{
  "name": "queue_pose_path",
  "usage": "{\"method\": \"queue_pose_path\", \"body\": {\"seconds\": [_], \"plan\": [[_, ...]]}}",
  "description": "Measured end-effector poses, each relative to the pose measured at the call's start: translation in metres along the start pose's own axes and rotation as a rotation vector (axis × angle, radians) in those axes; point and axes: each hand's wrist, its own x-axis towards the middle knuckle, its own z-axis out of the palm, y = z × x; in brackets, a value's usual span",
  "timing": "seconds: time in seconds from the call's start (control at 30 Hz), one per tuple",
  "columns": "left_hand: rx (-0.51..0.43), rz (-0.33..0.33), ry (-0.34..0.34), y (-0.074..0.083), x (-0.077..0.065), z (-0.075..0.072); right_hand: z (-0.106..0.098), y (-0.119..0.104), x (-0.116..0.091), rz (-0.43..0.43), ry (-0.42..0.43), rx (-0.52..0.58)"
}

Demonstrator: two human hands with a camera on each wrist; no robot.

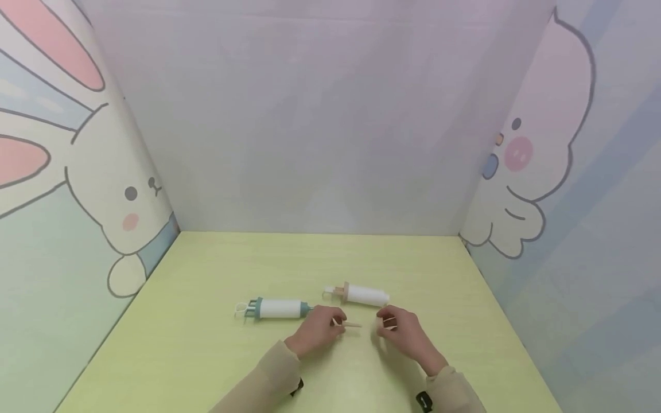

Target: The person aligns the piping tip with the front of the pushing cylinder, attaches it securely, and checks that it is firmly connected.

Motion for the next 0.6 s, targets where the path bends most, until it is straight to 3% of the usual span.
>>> {"method": "queue_pose_path", "body": {"seconds": [0.33, 0.6], "plan": [[-0.02, 0.02, 0.056, -0.004, 0.003, -0.018, -0.002, -0.014, 0.01, 0.017, 0.023, 0.063], [-0.097, -0.01, 0.104, 0.011, 0.005, -0.043, -0.003, -0.033, 0.021, -0.034, 0.001, 0.147]]}}
